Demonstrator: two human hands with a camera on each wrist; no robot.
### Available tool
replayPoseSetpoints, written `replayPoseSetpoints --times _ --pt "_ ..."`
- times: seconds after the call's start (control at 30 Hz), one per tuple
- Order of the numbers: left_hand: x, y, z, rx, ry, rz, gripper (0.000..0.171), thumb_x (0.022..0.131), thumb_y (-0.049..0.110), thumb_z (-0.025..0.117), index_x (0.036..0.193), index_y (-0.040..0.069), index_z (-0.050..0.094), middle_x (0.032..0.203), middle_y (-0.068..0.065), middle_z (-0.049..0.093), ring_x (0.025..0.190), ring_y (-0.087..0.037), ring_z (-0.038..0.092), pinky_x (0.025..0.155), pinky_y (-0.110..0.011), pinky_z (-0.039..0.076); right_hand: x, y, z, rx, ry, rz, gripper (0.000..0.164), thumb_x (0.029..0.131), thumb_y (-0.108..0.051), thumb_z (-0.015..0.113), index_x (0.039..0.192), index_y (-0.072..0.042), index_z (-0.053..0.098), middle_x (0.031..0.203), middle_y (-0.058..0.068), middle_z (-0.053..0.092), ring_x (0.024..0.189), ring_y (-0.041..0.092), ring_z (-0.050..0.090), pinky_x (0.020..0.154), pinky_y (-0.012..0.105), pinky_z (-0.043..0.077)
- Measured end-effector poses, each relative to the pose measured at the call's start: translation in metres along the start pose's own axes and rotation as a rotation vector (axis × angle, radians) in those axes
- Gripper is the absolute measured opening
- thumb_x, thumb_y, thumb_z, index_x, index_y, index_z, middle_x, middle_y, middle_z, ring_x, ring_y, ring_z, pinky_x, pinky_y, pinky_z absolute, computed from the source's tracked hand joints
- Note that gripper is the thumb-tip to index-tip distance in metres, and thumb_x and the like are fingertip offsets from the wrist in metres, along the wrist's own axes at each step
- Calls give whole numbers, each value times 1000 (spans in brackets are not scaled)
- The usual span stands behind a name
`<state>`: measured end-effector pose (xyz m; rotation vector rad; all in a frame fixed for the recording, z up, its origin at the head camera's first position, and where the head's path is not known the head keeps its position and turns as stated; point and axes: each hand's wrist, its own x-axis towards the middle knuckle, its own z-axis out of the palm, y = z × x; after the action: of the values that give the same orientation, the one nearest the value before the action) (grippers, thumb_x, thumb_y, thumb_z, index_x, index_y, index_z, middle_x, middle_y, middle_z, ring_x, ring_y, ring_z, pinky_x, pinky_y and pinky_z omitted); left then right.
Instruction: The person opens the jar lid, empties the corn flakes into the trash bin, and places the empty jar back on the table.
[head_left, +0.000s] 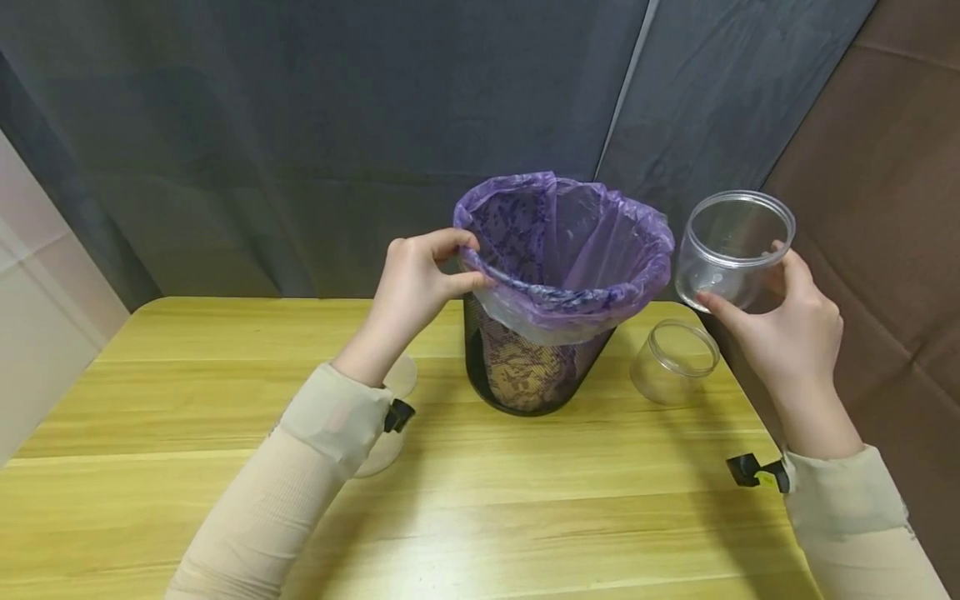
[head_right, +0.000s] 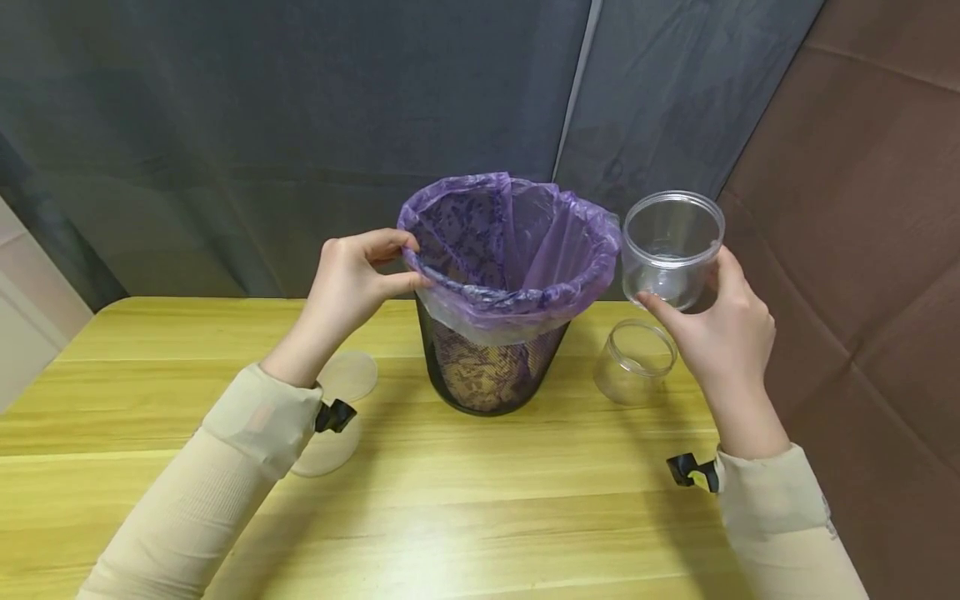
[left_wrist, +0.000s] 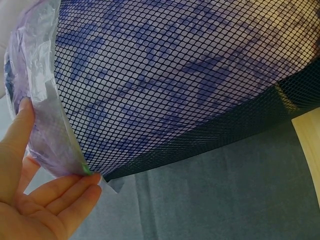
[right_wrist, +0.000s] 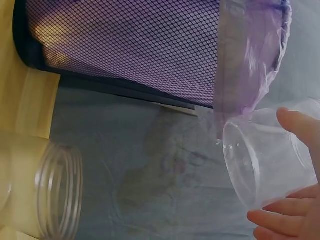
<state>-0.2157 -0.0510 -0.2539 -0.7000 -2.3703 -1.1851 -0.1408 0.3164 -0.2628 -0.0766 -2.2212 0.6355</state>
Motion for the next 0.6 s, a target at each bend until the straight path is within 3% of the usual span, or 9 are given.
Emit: replayPoseSetpoints --times 0.4,0.6 --pt "0 0 0 15 -4 0 31 73 20 84 97 7 70 89 1 70 69 -14 45 65 -28 39 -22 11 2 40 -156 176 84 70 -37 86 138 -9 47 119 17 63 107 37 60 97 55 33" --pt "0 0 0 22 0 2 31 73 20 84 97 7 70 87 1 70 68 -14 44 64 -29 38 -35 15 4 35 -204 204 84 72 -36 84 139 -5 44 115 21 64 108 40 58 96 57 33"
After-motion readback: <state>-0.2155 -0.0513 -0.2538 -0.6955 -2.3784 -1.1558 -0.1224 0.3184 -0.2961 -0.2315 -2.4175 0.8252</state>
